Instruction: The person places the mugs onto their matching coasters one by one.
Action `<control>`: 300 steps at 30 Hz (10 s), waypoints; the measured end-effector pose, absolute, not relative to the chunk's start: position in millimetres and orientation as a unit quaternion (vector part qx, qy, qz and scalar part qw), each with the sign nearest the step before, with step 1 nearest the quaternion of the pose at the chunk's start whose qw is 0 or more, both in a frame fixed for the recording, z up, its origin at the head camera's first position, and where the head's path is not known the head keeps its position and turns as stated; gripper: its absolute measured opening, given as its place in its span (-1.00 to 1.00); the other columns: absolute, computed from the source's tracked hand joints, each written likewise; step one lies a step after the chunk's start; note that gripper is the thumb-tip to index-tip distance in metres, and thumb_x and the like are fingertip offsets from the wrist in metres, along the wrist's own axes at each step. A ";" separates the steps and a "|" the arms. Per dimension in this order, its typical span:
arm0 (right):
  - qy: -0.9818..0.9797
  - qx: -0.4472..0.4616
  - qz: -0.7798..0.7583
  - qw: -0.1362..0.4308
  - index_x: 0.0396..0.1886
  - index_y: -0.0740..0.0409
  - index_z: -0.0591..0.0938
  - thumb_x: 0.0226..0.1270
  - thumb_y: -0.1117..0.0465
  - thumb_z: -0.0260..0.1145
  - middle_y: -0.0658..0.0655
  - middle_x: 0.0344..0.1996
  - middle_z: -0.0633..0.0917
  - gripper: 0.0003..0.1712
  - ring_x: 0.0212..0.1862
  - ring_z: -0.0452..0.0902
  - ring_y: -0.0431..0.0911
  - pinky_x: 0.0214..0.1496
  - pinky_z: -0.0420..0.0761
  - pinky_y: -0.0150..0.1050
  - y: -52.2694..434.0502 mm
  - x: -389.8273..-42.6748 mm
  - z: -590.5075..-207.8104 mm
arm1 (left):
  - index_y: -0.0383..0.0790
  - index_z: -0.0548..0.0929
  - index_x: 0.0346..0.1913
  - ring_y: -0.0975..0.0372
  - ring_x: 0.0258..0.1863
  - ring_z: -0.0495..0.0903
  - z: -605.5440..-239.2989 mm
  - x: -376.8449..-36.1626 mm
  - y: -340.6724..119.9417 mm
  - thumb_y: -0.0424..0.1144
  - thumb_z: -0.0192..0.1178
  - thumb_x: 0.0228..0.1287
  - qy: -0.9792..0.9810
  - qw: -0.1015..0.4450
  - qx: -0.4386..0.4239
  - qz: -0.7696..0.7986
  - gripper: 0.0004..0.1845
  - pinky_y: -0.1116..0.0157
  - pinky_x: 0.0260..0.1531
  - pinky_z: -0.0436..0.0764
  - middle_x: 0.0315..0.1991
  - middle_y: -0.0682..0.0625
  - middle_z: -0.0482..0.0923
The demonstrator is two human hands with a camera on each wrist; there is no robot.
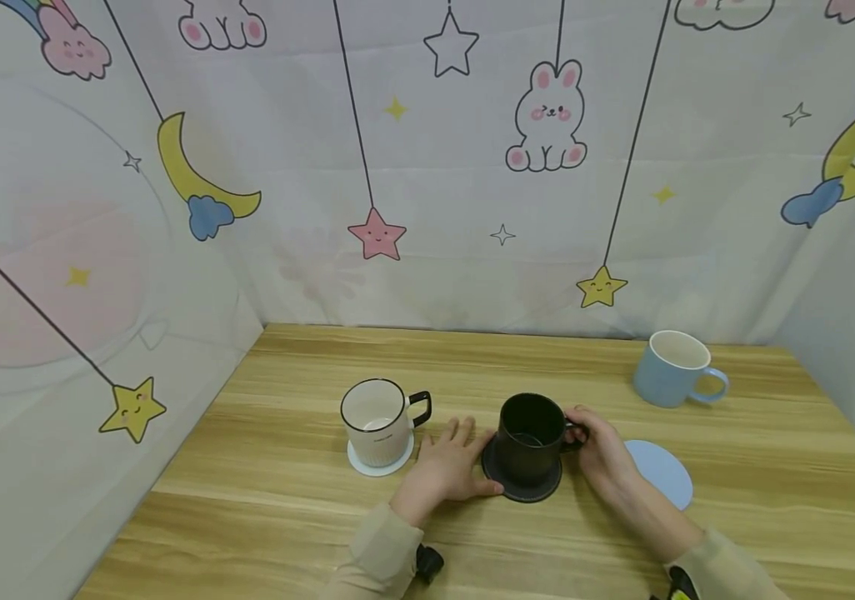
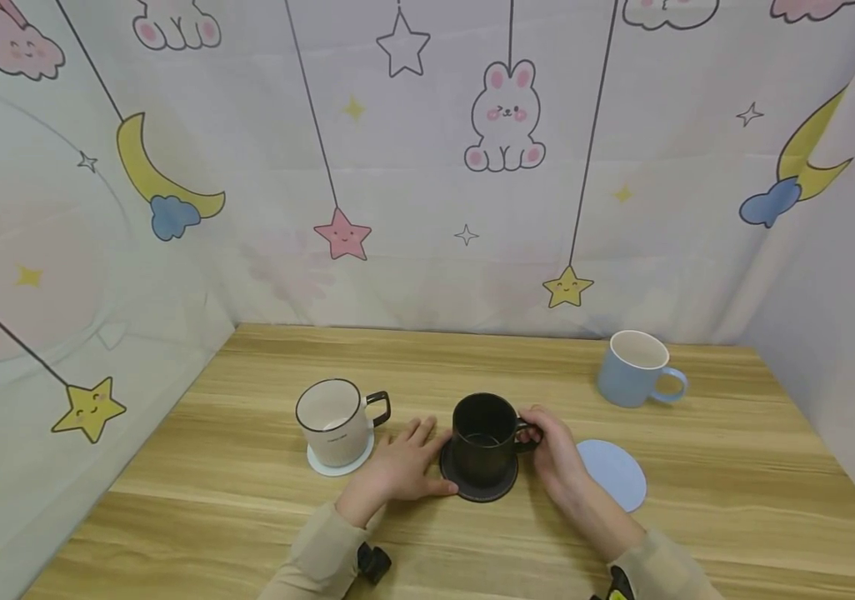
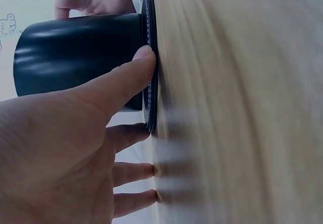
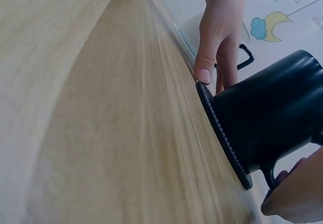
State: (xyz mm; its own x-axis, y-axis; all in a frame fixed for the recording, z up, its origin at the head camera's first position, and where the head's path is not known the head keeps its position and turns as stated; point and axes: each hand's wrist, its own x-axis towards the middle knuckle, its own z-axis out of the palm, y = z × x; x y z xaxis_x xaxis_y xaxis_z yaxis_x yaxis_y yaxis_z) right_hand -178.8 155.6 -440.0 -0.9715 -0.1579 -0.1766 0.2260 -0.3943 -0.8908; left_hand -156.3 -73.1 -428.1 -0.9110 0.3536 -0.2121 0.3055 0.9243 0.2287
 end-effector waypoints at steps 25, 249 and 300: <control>0.613 -0.020 -0.785 0.086 -0.61 -0.05 0.52 0.46 0.29 0.03 -0.12 -0.61 0.32 -0.61 -0.38 0.29 -0.25 -0.18 0.37 -0.41 159.6 -181.0 -444.2 | 0.12 0.21 0.47 -0.04 0.52 0.04 -431.0 -157.5 -72.9 0.34 0.22 0.09 0.974 0.122 0.170 0.091 -0.11 -0.25 0.33 0.18 0.53 -0.08 0.04; 0.824 0.083 -0.533 -0.173 -0.09 -0.11 0.38 0.53 0.01 -0.08 -0.44 -0.35 0.39 -0.85 -0.26 0.35 -0.55 -0.15 0.28 -0.65 339.4 -238.6 -434.1 | 0.09 0.45 0.28 0.27 0.36 0.34 -451.9 -142.7 102.5 0.18 0.47 -0.11 0.964 0.019 0.147 0.221 -0.19 0.24 0.33 0.33 0.34 0.14 0.37; 0.460 0.061 -0.886 0.008 -0.77 0.20 0.44 0.49 0.34 -0.08 0.03 -0.77 0.40 -0.47 -0.56 0.42 -0.10 -0.26 0.45 -0.38 350.6 -259.1 -442.3 | 0.17 0.49 0.18 0.36 0.27 0.37 -456.0 -143.0 98.8 0.22 0.46 -0.13 0.971 -0.009 0.150 0.187 -0.27 0.31 0.23 0.35 0.24 0.26 0.39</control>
